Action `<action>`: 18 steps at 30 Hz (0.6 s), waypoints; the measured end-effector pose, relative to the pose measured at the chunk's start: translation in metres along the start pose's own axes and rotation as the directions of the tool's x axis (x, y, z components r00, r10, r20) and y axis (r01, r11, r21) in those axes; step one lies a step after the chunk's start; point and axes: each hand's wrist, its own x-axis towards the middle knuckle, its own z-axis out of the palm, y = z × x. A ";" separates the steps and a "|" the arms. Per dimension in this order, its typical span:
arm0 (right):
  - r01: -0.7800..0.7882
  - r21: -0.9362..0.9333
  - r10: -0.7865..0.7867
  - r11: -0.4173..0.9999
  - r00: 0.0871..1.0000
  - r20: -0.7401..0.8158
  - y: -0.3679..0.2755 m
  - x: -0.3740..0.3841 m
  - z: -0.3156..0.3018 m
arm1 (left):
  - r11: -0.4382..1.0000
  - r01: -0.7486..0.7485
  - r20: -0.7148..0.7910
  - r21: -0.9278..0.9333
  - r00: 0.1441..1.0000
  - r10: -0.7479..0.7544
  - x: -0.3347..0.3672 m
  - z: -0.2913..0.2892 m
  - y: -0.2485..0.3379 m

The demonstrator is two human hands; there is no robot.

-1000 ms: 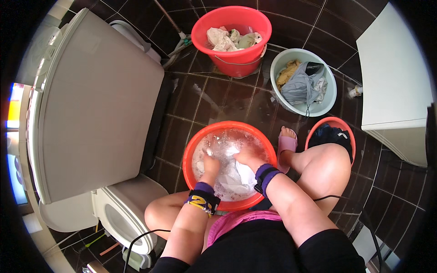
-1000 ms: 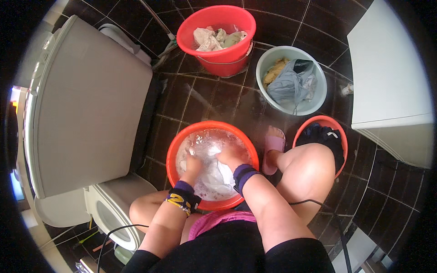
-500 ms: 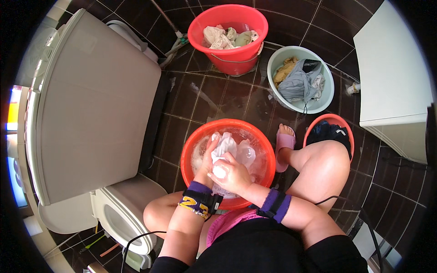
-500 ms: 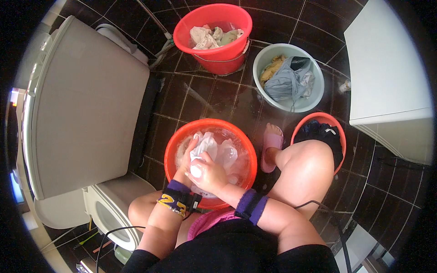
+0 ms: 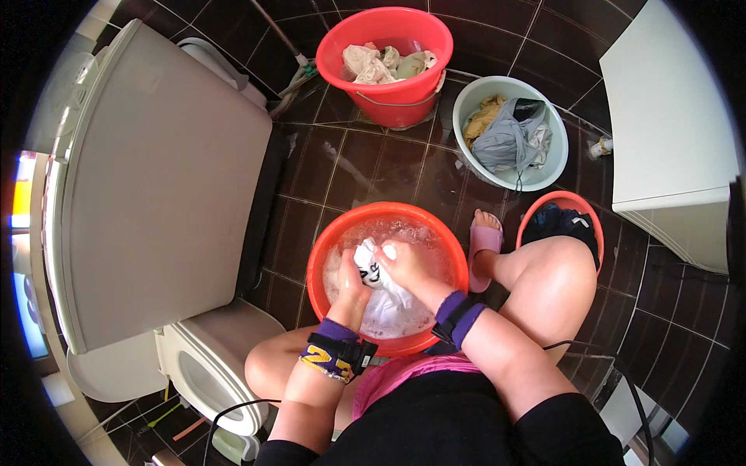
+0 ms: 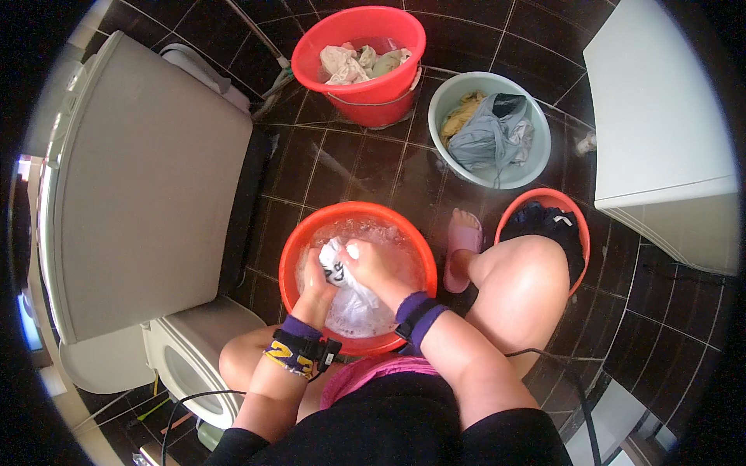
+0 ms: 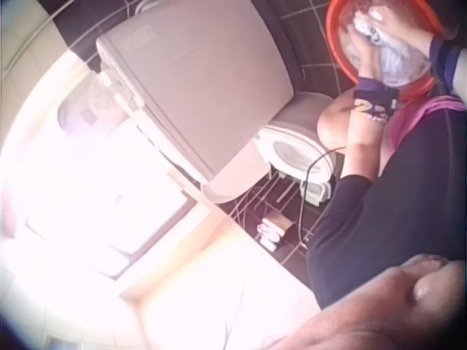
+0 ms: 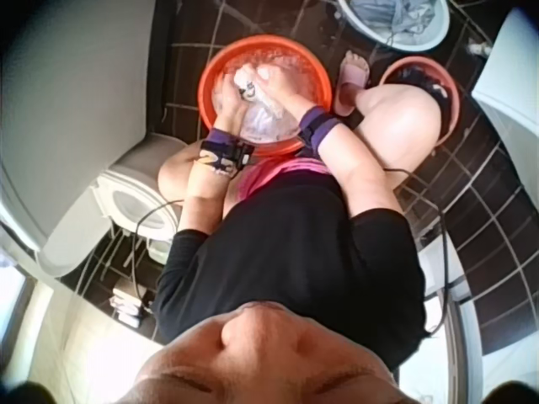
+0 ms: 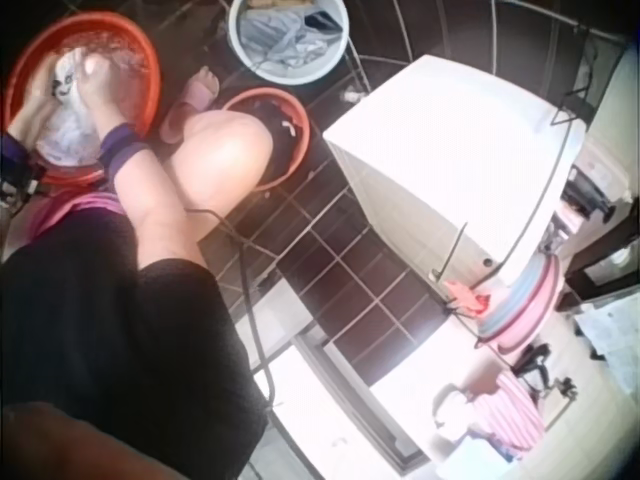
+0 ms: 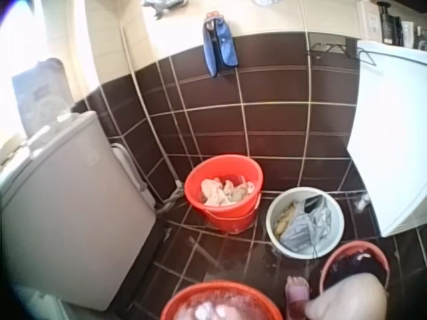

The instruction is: The person washes several pieces of clothing by hand in a bucket of soapy water, scrubbing the fabric by hand and wringing it out. They move the items between buckets and pour water from a basin into the main wash bucket.

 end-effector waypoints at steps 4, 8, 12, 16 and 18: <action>-0.151 0.006 0.151 0.988 0.988 0.026 0.012 0.020 -0.020 | 0.929 -0.233 -0.044 0.288 0.966 0.256 0.002 0.000 0.009; -0.023 -0.225 0.058 0.974 0.987 0.151 0.042 0.015 -0.011 | 0.811 -0.187 -0.080 0.555 0.958 0.276 0.006 -0.002 0.003; 0.148 -0.119 -0.095 0.982 0.925 0.368 0.071 0.026 -0.012 | 0.711 -0.152 0.006 0.687 0.979 0.204 0.049 -0.050 -0.011; -0.319 -0.378 0.363 0.869 0.931 0.049 0.064 0.027 0.003 | 0.684 -0.052 -0.056 0.728 0.989 0.136 0.061 -0.061 -0.017; -0.097 -0.489 0.214 0.867 0.958 0.190 0.061 0.019 0.005 | 0.595 -0.102 -0.028 0.798 0.978 0.206 0.078 -0.087 -0.028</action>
